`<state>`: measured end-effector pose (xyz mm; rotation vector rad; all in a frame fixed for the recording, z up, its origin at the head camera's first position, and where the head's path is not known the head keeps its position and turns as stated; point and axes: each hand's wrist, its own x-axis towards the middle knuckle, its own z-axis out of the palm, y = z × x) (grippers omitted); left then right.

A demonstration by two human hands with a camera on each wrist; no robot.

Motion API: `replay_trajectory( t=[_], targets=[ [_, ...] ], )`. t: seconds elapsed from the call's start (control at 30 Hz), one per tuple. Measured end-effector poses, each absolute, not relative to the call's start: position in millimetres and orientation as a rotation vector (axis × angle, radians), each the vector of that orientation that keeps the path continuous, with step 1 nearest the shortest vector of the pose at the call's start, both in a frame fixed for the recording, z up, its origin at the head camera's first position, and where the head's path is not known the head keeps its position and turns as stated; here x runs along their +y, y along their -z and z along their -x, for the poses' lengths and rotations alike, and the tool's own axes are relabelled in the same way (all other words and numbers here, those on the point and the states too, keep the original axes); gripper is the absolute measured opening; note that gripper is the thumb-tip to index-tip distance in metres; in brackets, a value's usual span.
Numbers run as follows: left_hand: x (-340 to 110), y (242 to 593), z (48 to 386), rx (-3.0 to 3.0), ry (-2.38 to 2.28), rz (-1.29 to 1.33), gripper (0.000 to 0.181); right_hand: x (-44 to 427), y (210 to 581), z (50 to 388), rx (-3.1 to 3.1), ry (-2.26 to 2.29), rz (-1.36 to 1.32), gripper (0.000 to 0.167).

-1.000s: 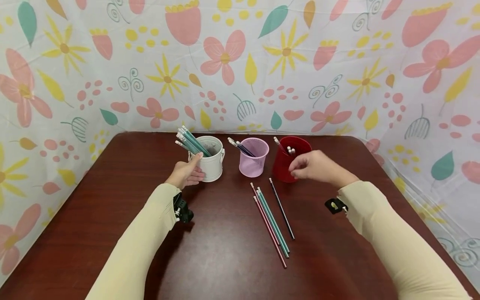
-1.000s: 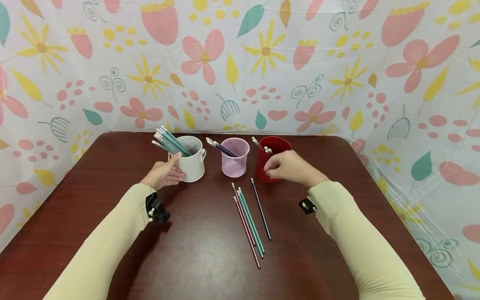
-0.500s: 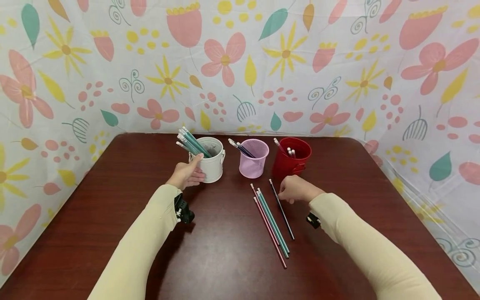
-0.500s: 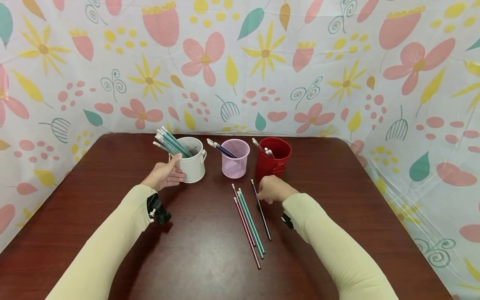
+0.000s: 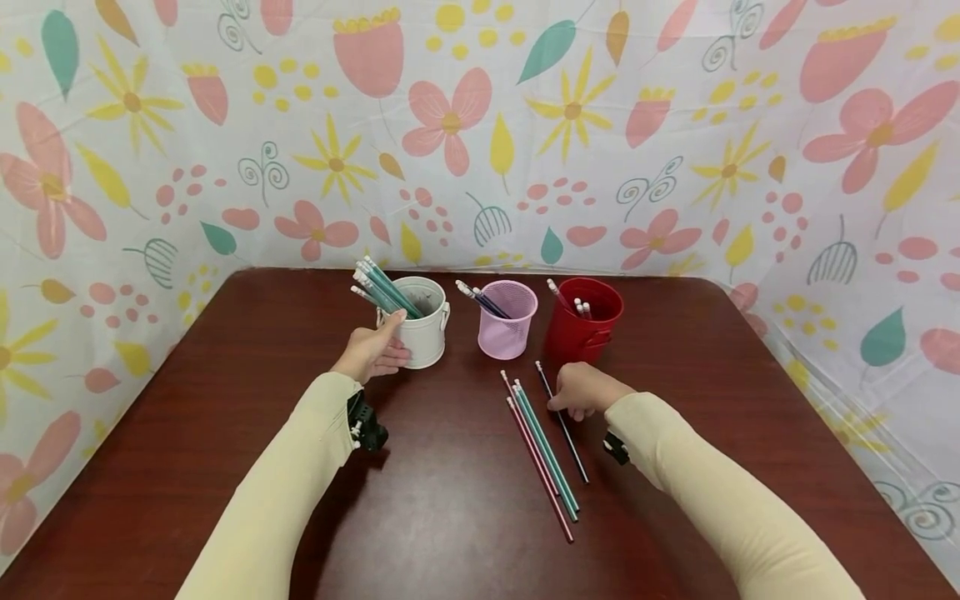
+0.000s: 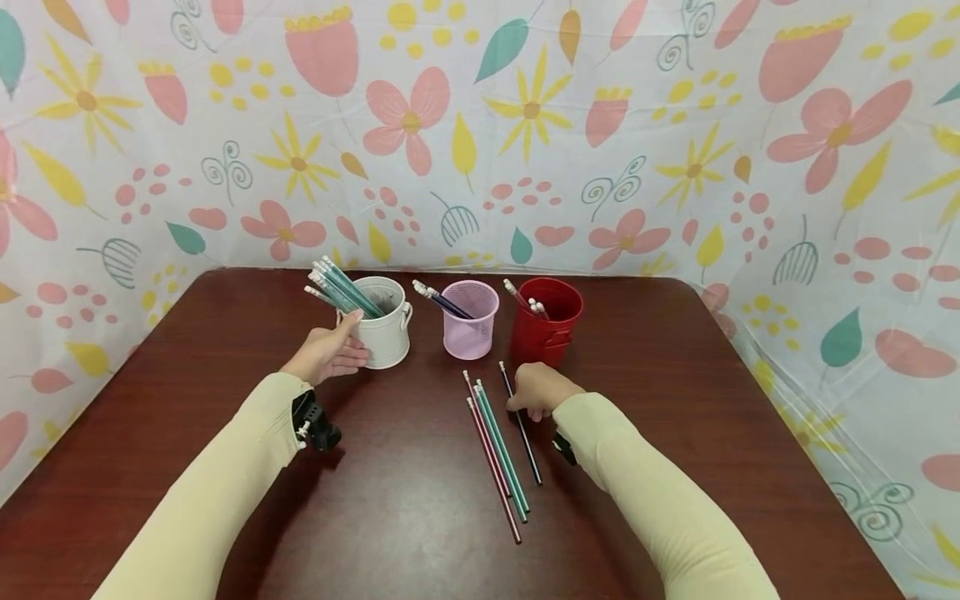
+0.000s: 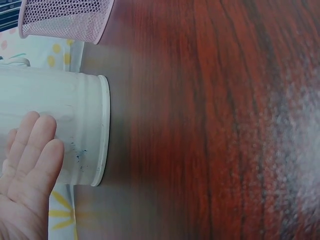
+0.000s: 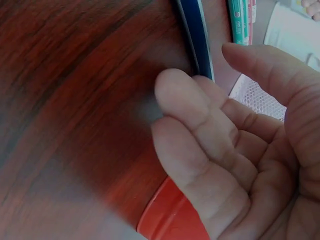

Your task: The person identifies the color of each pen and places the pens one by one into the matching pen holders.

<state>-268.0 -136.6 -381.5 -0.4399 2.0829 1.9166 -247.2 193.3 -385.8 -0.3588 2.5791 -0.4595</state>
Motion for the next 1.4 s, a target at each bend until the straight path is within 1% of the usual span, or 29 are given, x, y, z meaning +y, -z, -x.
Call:
replay_trajectory(
  t=[0.2,0.33,0.57,0.87,1.03,1.27,1.4],
  targets=[
    [-137.9,381.4,267.4,2.075,-1.921,0.453,0.058,194.0,392.5,249.1,2.603,0.465,0.357,0.023],
    [-137.2,380.5,270.1,2.082,-1.907,0.443,0.059,196.6,395.6,250.5,2.616,0.484,0.339,0.022],
    [-140.2,379.5,270.6,2.099,-1.862,0.409,0.062,194.4,393.6,249.2,2.639,0.413,0.407,0.022],
    [-154.0,375.0,270.5,2.058,-1.692,0.178,0.077,196.3,387.1,247.8,2.671,0.396,0.442,0.021],
    [-157.3,372.7,271.2,2.055,-1.632,0.145,0.079,200.1,380.3,248.1,2.688,0.458,0.501,0.017],
    [-152.0,370.7,271.0,2.103,-1.6,0.109,0.078,204.9,364.1,246.3,2.767,0.686,0.594,0.013],
    [-148.3,371.3,271.4,2.113,-1.596,0.132,0.076,201.5,355.1,242.4,2.799,0.752,0.63,0.005]
  ],
)
